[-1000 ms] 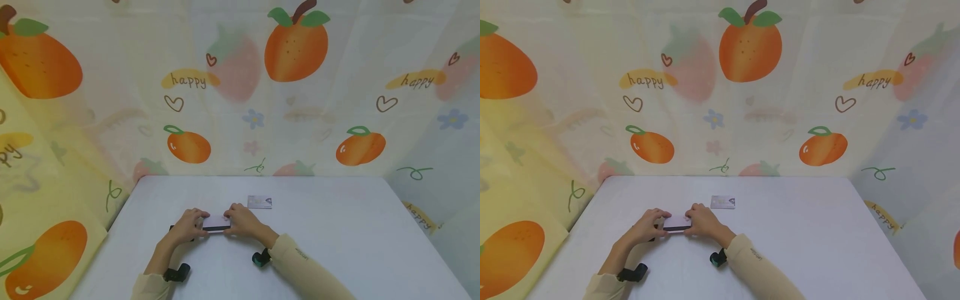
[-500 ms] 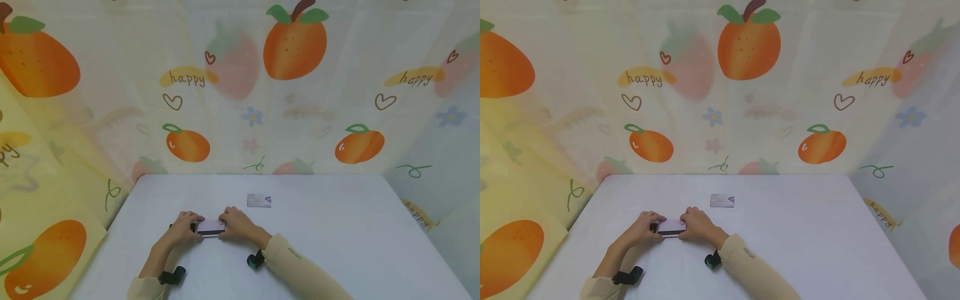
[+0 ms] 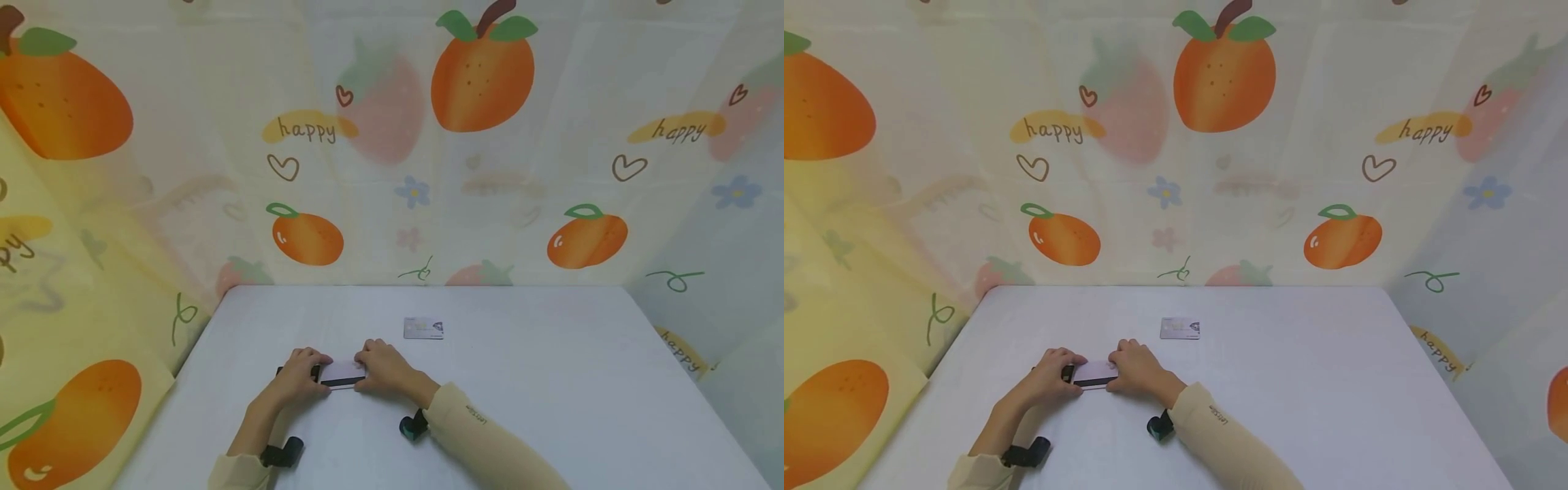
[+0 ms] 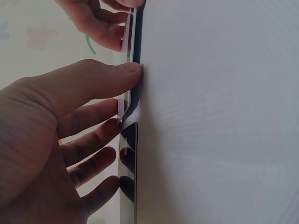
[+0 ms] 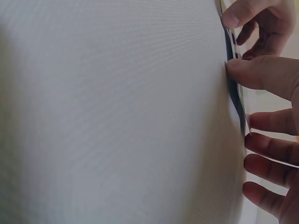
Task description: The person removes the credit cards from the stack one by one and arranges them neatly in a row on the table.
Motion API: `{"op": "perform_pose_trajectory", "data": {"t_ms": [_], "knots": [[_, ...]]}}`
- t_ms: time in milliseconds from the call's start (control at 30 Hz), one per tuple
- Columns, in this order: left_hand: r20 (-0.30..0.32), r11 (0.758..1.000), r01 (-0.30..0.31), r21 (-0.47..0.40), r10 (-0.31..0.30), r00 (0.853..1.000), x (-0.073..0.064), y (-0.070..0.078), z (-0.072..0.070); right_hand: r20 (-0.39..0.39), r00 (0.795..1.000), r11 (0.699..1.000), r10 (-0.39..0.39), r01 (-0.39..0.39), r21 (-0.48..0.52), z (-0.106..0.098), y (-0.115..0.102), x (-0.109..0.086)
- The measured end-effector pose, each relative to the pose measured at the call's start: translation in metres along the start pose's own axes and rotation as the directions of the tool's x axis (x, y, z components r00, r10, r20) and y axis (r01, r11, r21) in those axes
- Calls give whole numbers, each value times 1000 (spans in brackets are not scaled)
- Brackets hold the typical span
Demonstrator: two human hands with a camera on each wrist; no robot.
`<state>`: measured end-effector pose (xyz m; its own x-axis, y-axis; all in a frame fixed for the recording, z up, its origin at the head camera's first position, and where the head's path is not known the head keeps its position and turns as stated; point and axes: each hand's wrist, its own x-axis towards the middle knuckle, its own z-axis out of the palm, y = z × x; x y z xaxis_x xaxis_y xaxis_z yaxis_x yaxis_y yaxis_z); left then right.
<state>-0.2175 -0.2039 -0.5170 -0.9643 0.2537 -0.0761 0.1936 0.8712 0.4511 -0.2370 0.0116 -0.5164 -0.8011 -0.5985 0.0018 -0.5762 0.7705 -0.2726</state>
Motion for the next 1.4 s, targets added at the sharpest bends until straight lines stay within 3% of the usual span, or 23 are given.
{"op": "perform_pose_trajectory", "data": {"t_ms": [867,1400], "knots": [[-21,999,-38,2,38,999,-3,-9,-1,27,1000,999,9,-8,-48,0,-8,1],[-4,1000,18,4,-18,1000,-1,-7,0,14,1000,998,1,0,-70,3,-9,1]]}}
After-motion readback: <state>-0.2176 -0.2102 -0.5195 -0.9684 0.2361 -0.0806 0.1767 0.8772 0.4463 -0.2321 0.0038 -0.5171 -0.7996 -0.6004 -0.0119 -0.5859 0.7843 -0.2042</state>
